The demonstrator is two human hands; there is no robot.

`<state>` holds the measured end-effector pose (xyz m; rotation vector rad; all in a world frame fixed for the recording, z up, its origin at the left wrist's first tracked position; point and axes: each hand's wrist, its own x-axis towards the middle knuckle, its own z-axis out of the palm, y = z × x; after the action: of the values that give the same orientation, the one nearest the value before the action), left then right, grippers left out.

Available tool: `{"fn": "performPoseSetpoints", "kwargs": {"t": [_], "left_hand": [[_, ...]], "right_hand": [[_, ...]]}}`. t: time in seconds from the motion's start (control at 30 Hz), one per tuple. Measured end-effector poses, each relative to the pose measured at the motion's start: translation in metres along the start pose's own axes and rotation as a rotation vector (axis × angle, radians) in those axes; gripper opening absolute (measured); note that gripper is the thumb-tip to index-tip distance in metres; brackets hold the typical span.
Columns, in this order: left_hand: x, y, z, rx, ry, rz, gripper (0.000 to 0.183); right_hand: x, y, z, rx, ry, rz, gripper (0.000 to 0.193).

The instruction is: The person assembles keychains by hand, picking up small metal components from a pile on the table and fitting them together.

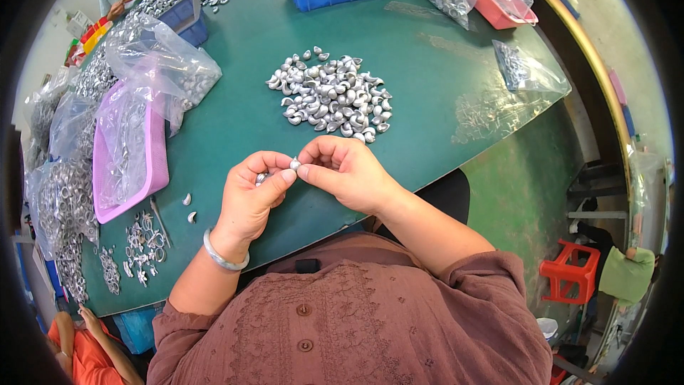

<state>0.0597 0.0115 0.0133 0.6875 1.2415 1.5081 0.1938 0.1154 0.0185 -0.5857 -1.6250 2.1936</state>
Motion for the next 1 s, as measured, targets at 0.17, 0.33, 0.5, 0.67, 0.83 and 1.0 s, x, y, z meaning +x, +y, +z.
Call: {"fn": "performPoseSetpoints", "kwargs": {"t": [0.17,0.33,0.5,0.67,0.83,1.0], "left_hand": [[0.0,0.002,0.003,-0.02,-0.021,0.018,0.01],[0.0,0.006,0.001,-0.089,-0.079,0.003,0.012],[0.0,0.001,-0.001,-0.082,-0.05,0.032,0.015],[0.001,-0.002,-0.004,-0.016,-0.027,0.013,0.016],[0.001,-0.003,-0.004,-0.088,-0.011,-0.032,0.016],[0.001,0.0,-0.003,-0.09,-0.001,-0.056,0.017]], "right_hand": [[0.002,0.005,-0.002,0.101,-0.007,0.057,0.011],[0.003,0.006,-0.002,0.141,0.008,0.085,0.014],[0.003,0.007,0.001,0.164,0.023,0.056,0.014],[0.004,0.006,0.003,0.173,0.049,0.042,0.013],[0.005,0.009,0.005,0.182,0.095,0.014,0.012],[0.005,0.009,0.007,0.177,0.1,-0.003,0.009]]}}
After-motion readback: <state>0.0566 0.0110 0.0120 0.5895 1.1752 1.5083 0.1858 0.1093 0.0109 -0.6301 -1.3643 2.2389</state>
